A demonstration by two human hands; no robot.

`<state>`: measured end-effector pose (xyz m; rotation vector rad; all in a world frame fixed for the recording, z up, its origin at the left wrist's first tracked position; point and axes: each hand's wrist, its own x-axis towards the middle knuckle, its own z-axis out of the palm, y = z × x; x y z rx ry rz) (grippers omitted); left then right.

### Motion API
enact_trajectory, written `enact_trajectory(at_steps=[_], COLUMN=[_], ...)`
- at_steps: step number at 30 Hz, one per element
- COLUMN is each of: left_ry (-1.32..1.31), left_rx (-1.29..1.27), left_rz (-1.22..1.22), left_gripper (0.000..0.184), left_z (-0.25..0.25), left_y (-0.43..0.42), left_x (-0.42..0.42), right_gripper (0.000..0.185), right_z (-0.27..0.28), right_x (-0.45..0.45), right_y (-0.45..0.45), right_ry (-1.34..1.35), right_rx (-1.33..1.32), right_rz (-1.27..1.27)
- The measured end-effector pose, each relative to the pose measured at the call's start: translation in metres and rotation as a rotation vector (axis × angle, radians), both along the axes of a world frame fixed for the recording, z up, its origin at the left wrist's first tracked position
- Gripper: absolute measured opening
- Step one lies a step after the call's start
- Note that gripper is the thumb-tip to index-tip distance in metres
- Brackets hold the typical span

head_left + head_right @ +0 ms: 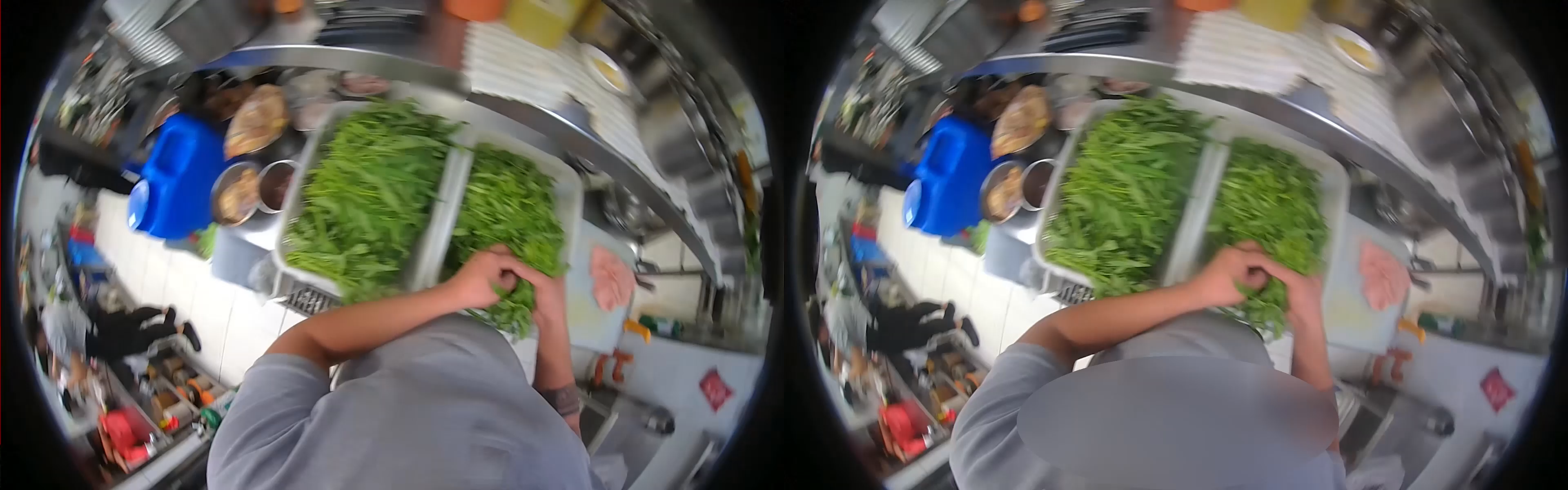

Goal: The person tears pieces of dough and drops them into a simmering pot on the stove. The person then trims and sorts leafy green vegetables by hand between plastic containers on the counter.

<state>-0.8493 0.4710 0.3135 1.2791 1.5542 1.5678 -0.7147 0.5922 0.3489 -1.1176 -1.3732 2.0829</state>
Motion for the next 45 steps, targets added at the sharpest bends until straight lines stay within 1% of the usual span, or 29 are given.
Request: enact_trajectory(at_steps=[1,3,5,7,8,9,11,13,14,15,16,17,19,20,21,23,25,27,29,31,33,35,37,38,40,41,42,43,45], left_ry=[0.007,0.168,0.496,0.652,0.634,0.657,0.749,0.676,0.672,0.515,0.357,0.353,0.284,0.325,0.322,0.448,0.386,0.346,0.317,0.223,0.105,0.076,0.196,0.311,0.545,0.665,0.766,0.772,1.049], left_rx=[-0.051,-0.087,-0.035,-0.088,-0.243,-0.354,-0.573,-0.648,-0.648,-0.594,-0.541,-0.548,-0.450,-0.445,-0.449,-0.354,-0.282,-0.254,-0.199,-0.115,-0.055,-0.082,-0.136,-0.159,-0.201,-0.224,-0.322,-0.312,-0.520], left_rz=[0.004,0.012,0.312,0.597,0.688,0.761,0.755,0.678,0.684,0.758,0.822,0.812,1.037,1.043,0.997,1.035,1.043,1.053,1.042,0.991,0.893,0.707,0.477,0.350,0.124,0.025,-0.081,-0.105,-0.075], left_gripper=[0.018,0.018,0.018,0.023,0.027,0.030,0.026,0.023,0.023,0.023,0.022,0.022,0.021,0.023,0.023,0.025,0.025,0.024,0.024,0.024,0.024,0.023,0.025,0.029,0.040,0.046,0.075,0.075,0.103], left_z=[0.008,0.038,0.065,0.057,0.055,0.061,0.045,0.027,0.028,0.032,0.034,0.033,0.029,0.020,0.015,0.006,-0.004,0.006,0.022,0.036,0.044,0.043,0.047,0.046,0.044,0.043,0.036,0.032,0.025], left_y=[-0.007,-0.041,-0.084,-0.126,-0.151,-0.173,-0.209,-0.237,-0.241,-0.244,-0.248,-0.250,-0.253,-0.257,-0.261,-0.260,-0.253,-0.241,-0.225,-0.204,-0.170,-0.135,-0.093,-0.074,-0.034,-0.016,-0.001,0.011,0.039], left_x=[-0.002,-0.019,-0.044,-0.075,-0.088,-0.101,-0.115,-0.114,-0.111,-0.108,-0.106,-0.104,-0.100,-0.100,-0.100,-0.098,-0.097,-0.098,-0.099,-0.097,-0.097,-0.092,-0.079,-0.071,-0.051,-0.040,-0.034,-0.027,-0.016], right_gripper=[0.040,0.048,0.049,0.052,0.054,0.057,0.061,0.067,0.076,0.085,0.095,0.105,0.109,0.113,0.113,0.107,0.104,0.101,0.099,0.090,0.077,0.063,0.047,0.047,0.037,0.037,0.035,0.033,0.033], right_z=[-0.005,-0.013,0.012,0.042,0.061,0.080,0.114,0.128,0.132,0.132,0.104,0.060,-0.014,-0.033,-0.036,-0.039,-0.022,0.002,0.029,0.053,0.058,0.040,0.008,-0.001,-0.012,-0.016,-0.018,-0.021,-0.035], right_x=[0.000,0.001,-0.014,-0.041,-0.061,-0.086,-0.137,-0.187,-0.219,-0.243,-0.255,-0.264,-0.268,-0.266,-0.265,-0.263,-0.261,-0.252,-0.218,-0.168,-0.116,-0.065,-0.015,0.008,0.044,0.054,0.063,0.069,0.073], right_y=[0.005,0.023,0.026,0.024,0.012,-0.008,-0.047,-0.088,-0.111,-0.136,-0.160,-0.179,-0.197,-0.202,-0.205,-0.194,-0.182,-0.171,-0.151,-0.122,-0.082,-0.045,-0.008,0.004,0.020,0.019,0.014,0.007,-0.007], right_ry=[-0.004,-0.133,-0.174,-0.187,-0.198,-0.212,-0.102,-0.183,-0.392,-0.609,-0.602,-0.592,-0.560,-0.528,-0.567,-0.402,-0.375,-0.252,-0.160,-0.038,-0.099,-0.291,-0.461,-0.476,-0.744,-0.757,-0.688,-0.616,-0.575], right_rx=[0.031,0.234,0.316,0.533,0.639,0.744,0.712,1.068,1.114,1.145,1.399,1.646,1.647,1.656,1.627,1.517,1.452,1.419,1.446,1.363,1.266,1.219,1.202,1.191,0.961,0.948,0.899,0.853,0.867], right_rz=[0.000,-0.031,-0.017,0.173,0.246,0.319,0.597,0.851,1.029,1.200,1.129,1.043,1.062,1.073,1.056,1.048,1.117,1.123,1.028,0.757,0.600,0.419,0.276,0.254,0.362,0.337,0.335,0.332,0.371])
